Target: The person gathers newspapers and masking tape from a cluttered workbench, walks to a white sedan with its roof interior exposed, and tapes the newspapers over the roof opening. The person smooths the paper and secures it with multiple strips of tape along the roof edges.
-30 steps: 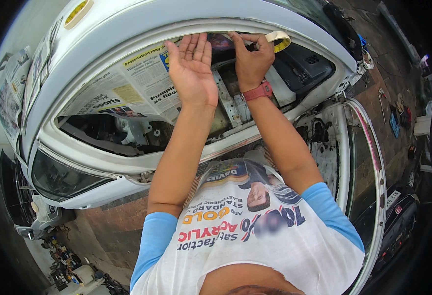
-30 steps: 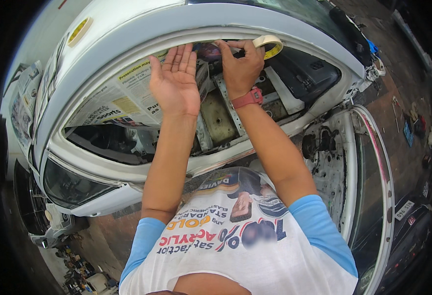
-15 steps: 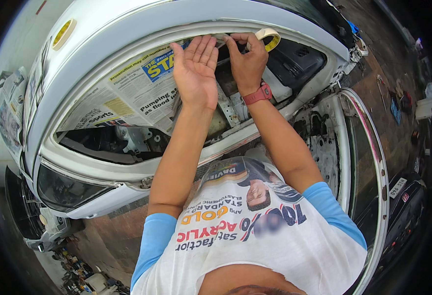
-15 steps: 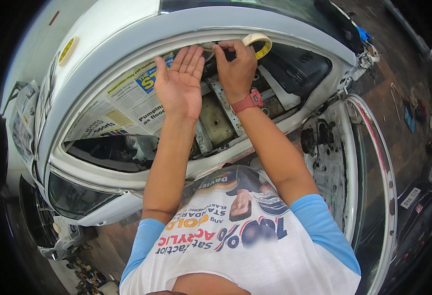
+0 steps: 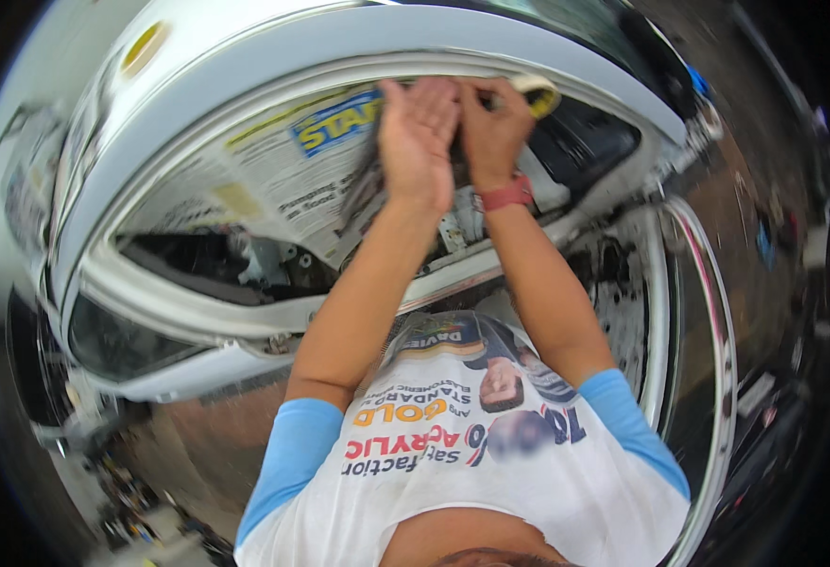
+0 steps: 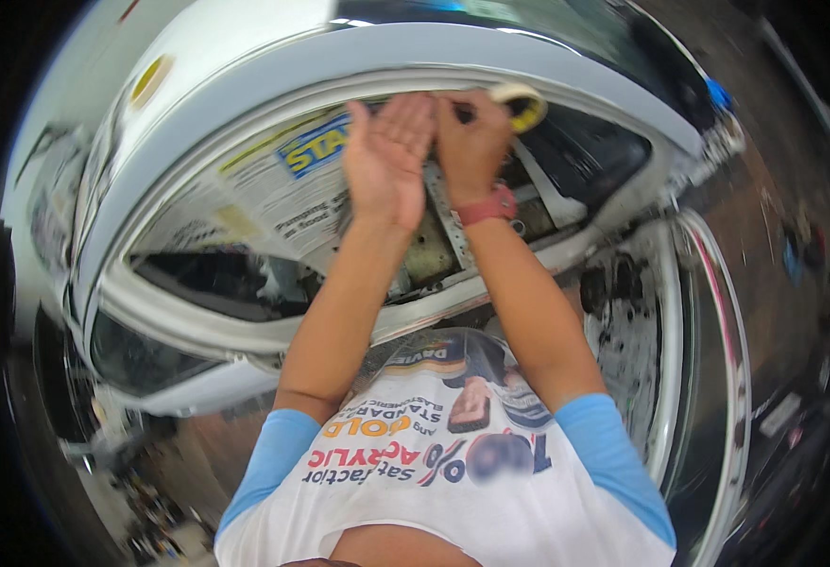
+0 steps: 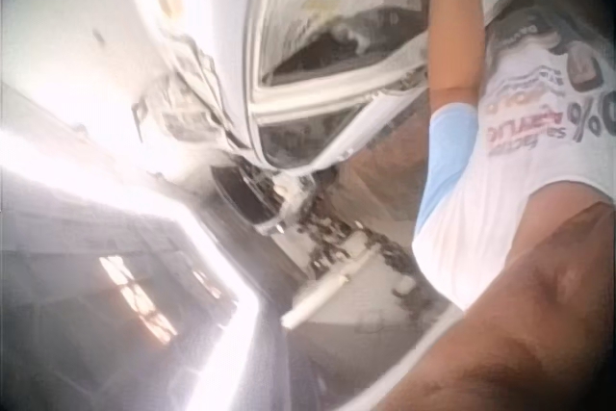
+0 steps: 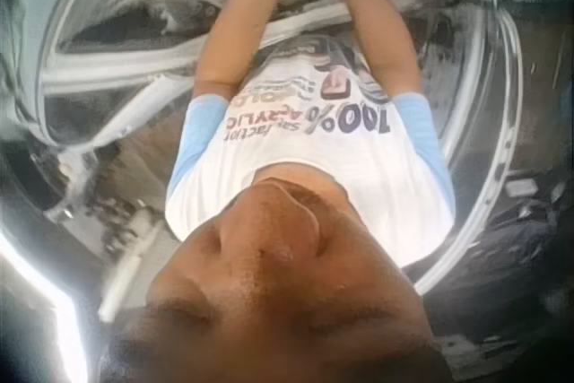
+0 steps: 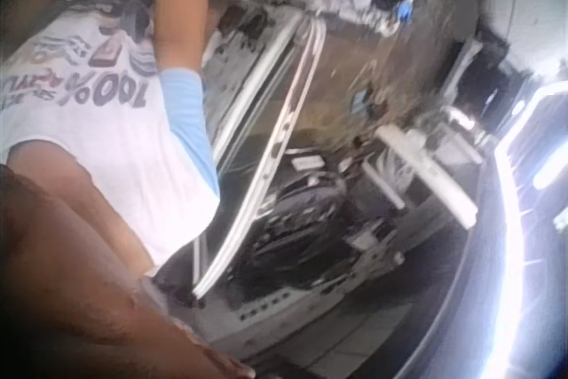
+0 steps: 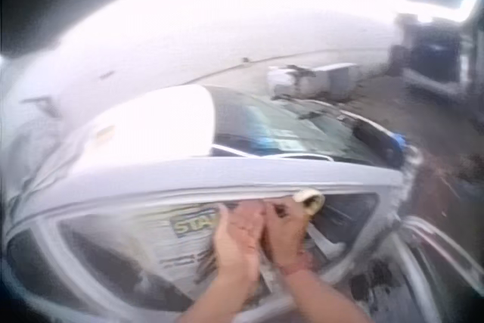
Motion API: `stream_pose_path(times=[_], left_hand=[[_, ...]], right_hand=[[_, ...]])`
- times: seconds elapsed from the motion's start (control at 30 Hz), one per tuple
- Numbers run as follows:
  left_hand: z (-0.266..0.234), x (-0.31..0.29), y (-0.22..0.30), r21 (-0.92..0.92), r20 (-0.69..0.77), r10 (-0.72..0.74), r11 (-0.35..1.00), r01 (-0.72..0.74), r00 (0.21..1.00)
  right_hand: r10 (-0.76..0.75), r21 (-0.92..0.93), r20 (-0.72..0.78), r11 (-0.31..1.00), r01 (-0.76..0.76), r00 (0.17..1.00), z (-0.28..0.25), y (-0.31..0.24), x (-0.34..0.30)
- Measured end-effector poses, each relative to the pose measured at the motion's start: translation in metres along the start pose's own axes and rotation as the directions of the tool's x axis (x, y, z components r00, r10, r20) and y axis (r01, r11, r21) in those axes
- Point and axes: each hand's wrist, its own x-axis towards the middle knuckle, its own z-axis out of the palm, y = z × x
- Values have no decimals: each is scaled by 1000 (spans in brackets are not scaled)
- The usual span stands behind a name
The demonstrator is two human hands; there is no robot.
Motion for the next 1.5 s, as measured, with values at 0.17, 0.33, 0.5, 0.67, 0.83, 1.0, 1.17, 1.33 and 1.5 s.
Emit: stream_pose_path(times=[0.17,0.33,0.5,0.67,0.83,1.0,1.17,1.33,1.5], left_hand=[[18,3,-11,4,-44,-34,999,35,998],[5,13,-4,-36,-27,-66,997,65,997],[-34,11,61,68,1,-38,997,38,999],[-83,-14,137,143,-145,158,980,-137,977],[-124,-29,188,180,-332,378,925,-335,864],[-182,-26,223,183,-449,516,852,-490,729],[-192,-23,230,23,-454,469,856,-516,758],[-224,-25,217,-492,-145,353,785,-377,924],[-246,-34,222,-490,104,299,845,-213,949]], right_hand=[[-54,-157,57,986,63,997,-23,14,15],[41,-149,84,988,-29,996,-45,23,-1],[179,-270,247,957,-109,953,-102,66,-46],[330,-274,339,930,-244,881,-144,100,-93],[409,-288,411,906,-309,815,-177,121,-115],[432,-351,448,890,-290,783,-194,137,-123],[410,-399,426,885,-239,807,-195,120,-119],[332,-405,397,900,-161,856,-184,105,-142],[317,-382,428,912,-148,846,-139,80,-209]])
